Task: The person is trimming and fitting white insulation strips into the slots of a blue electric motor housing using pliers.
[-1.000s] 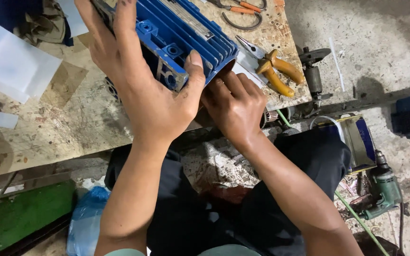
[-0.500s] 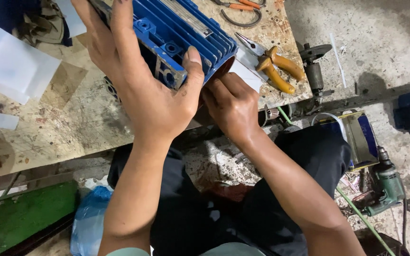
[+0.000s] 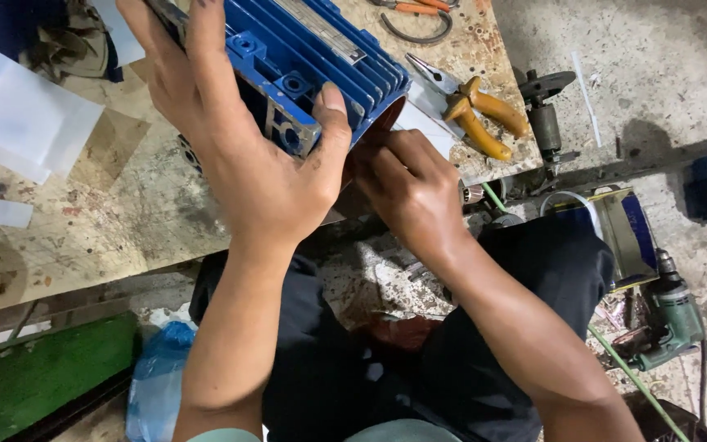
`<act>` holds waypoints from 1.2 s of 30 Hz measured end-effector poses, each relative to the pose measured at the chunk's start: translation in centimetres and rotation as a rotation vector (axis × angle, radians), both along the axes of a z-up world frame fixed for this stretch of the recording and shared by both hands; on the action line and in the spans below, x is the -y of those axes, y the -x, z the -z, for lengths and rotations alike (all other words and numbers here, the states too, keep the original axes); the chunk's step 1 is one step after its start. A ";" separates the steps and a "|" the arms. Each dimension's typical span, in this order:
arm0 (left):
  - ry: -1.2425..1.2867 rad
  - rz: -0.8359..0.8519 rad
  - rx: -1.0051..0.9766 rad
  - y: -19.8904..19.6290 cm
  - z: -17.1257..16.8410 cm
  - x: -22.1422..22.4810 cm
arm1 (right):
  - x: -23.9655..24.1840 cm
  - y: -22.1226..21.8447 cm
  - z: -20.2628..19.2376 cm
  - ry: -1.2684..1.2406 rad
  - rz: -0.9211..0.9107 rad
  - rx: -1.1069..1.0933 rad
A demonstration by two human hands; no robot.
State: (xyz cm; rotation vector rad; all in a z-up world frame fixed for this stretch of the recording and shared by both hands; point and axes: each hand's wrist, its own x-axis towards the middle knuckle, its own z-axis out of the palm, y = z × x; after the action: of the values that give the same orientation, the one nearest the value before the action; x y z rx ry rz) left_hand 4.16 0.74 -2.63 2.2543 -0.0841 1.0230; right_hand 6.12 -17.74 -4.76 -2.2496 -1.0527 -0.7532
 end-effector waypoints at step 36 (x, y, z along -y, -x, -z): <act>0.016 0.150 0.037 -0.3 -1.0 -1.7 | 0.3 -2.0 1.2 0.140 -0.015 0.154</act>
State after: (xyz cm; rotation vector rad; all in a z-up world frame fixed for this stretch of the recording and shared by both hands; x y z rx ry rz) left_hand 4.49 2.45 -1.61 2.1788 -0.2565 0.9820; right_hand 8.11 -18.08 -5.92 -2.3270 -1.2278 -0.8821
